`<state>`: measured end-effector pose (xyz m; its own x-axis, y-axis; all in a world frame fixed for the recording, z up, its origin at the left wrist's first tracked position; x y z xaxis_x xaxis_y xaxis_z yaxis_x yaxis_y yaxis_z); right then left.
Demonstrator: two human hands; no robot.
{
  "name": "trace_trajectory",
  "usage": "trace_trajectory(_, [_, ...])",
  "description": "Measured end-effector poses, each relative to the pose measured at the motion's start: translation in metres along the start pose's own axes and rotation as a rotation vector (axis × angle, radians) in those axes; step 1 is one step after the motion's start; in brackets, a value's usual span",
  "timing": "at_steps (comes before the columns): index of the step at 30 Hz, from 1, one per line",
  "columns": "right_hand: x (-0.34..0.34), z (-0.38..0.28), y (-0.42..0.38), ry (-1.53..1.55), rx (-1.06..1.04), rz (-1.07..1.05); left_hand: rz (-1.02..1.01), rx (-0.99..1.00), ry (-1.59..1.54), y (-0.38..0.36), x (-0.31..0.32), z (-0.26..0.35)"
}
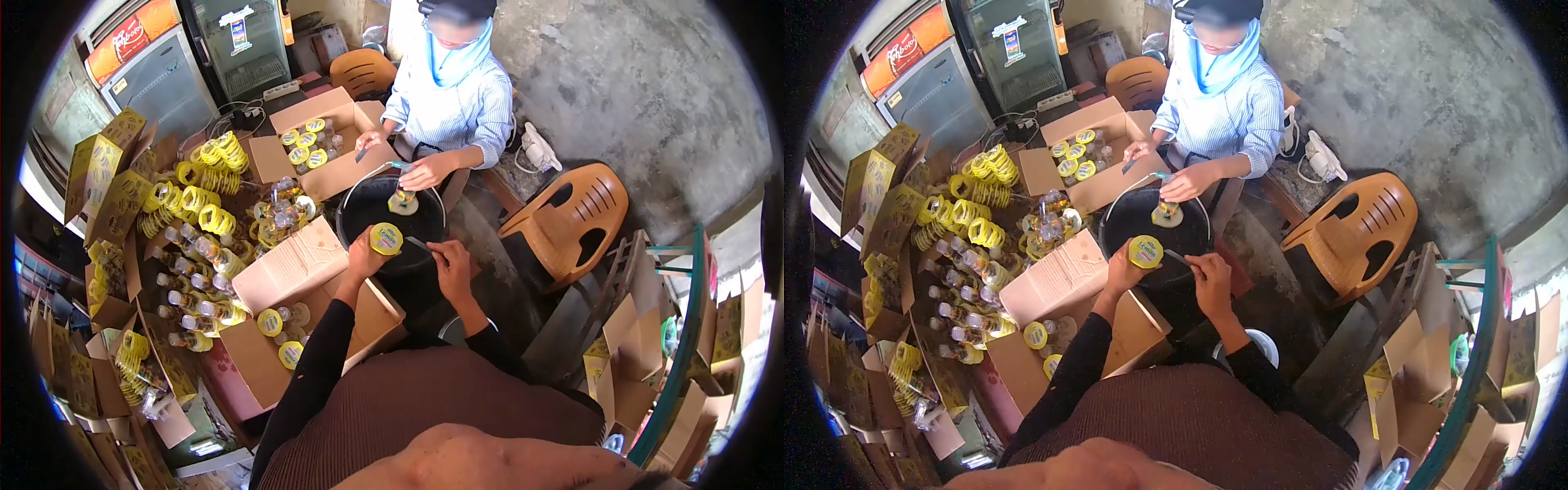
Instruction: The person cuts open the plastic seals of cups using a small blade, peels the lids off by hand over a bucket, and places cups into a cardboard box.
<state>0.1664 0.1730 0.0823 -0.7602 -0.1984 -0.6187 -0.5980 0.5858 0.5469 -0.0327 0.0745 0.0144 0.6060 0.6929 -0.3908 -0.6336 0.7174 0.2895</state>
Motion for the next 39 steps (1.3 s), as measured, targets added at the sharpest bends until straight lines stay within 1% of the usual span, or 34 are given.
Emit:
trace_trajectory(2, [0.011, -0.010, 0.008, -0.035, -0.086, 0.004, 0.007, 0.000, 0.029, -0.001, 0.005, -0.005])
trace_trajectory(4, [0.023, -0.015, 0.012, -0.022, -0.095, -0.036, 0.015, 0.000, 0.064, -0.003, 0.005, -0.008])
trace_trajectory(6, [0.033, -0.016, 0.015, -0.013, -0.110, -0.078, 0.012, 0.067, 0.166, -0.005, 0.006, -0.004])
trace_trajectory(8, [0.041, -0.020, 0.014, -0.055, -0.187, -0.094, 0.020, 0.034, 0.193, -0.008, 0.009, -0.006])
trace_trajectory(11, [0.046, -0.021, 0.019, -0.046, -0.234, -0.127, 0.041, 0.017, 0.237, -0.011, 0.012, -0.009])
trace_trajectory(13, [0.051, -0.016, 0.023, -0.057, -0.253, -0.130, 0.039, -0.071, 0.263, -0.008, 0.012, -0.008])
trace_trajectory(14, [0.053, -0.014, 0.023, -0.072, -0.267, -0.127, 0.049, -0.040, 0.262, -0.009, 0.011, -0.002])
trace_trajectory(18, [0.060, -0.008, 0.028, -0.031, -0.287, -0.163, 0.075, -0.030, 0.287, -0.010, 0.012, 0.000])
trace_trajectory(26, [0.067, -0.002, 0.037, -0.004, -0.386, -0.215, 0.081, -0.092, 0.361, -0.009, 0.012, -0.001])
trace_trajectory(29, [0.067, -0.002, 0.039, -0.016, -0.420, -0.228, 0.142, -0.052, 0.355, -0.010, 0.013, -0.008])
trace_trajectory(36, [0.072, 0.004, 0.041, 0.013, -0.429, -0.259, 0.119, -0.126, 0.392, -0.011, 0.009, 0.003])
trace_trajectory(39, [0.071, 0.003, 0.042, 0.021, -0.441, -0.259, 0.118, -0.094, 0.393, -0.010, 0.010, 0.002])
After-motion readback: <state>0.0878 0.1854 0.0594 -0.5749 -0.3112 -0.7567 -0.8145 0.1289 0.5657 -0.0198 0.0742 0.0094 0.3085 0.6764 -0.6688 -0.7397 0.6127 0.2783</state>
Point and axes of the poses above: each hand's wrist, its own y-axis towards the middle knuckle, its own x-axis out of the palm, z = x × y, the point moved 8 cm from there along y, towards the middle knuckle, and after that the axes turned 7 degrees about -y, right-handed, at the moved point
